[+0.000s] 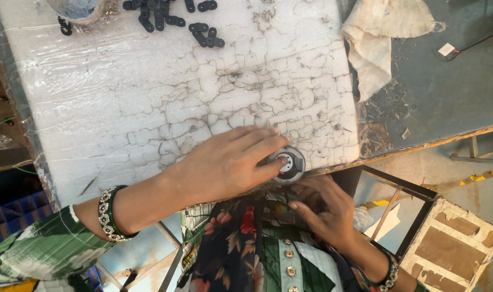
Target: The person uses a green power drill to drive screws into a small black cylindrical component on a white work surface. They then handle a black spiky object, attaching it to the cylinder and securing it with the drill. Finally, they insert a white plastic piece into the assembly and apply a white substance from a small tube.
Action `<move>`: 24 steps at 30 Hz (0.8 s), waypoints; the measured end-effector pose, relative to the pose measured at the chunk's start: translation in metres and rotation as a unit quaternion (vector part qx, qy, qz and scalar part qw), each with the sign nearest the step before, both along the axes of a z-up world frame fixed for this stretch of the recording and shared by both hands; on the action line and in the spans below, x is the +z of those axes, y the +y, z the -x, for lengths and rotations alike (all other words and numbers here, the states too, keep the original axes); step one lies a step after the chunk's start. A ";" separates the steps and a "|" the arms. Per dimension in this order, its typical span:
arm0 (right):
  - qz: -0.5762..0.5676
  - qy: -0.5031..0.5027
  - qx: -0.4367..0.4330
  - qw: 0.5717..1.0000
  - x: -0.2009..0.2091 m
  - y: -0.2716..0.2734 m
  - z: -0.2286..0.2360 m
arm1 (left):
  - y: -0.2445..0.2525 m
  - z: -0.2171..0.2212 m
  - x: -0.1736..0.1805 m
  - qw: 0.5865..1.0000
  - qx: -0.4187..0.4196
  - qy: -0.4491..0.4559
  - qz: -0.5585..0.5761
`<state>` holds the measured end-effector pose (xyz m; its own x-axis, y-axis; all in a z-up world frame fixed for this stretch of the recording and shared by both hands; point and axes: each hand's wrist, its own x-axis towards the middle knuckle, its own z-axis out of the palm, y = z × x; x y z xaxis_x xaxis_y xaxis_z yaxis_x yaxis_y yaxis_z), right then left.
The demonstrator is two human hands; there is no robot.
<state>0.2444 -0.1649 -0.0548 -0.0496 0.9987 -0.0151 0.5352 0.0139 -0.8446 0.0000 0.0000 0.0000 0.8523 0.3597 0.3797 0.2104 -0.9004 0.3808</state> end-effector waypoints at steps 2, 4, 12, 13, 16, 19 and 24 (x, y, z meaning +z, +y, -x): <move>0.063 0.076 -0.029 0.995 -0.001 -0.006 0.004 | 0.000 0.000 -0.001 1.000 -0.002 0.000 0.025; 0.129 0.102 -0.054 0.985 -0.003 -0.008 0.008 | -0.002 0.000 -0.004 0.998 -0.003 -0.005 0.056; 0.098 0.046 -0.015 0.994 -0.018 0.000 0.016 | -0.010 -0.004 -0.016 0.988 0.019 -0.037 0.147; 0.108 0.040 -0.017 0.993 -0.021 0.000 0.015 | -0.011 -0.004 -0.017 0.987 0.018 -0.042 0.156; 0.133 0.023 -0.019 0.991 -0.033 -0.003 0.012 | -0.014 -0.004 -0.019 0.983 0.006 -0.047 0.175; 0.122 -0.002 -0.007 0.993 -0.043 -0.010 0.009 | -0.014 -0.004 -0.018 0.990 -0.025 -0.041 0.134; 0.104 -0.006 0.015 0.994 -0.058 -0.016 0.004 | -0.013 -0.004 -0.014 0.997 -0.040 -0.029 0.063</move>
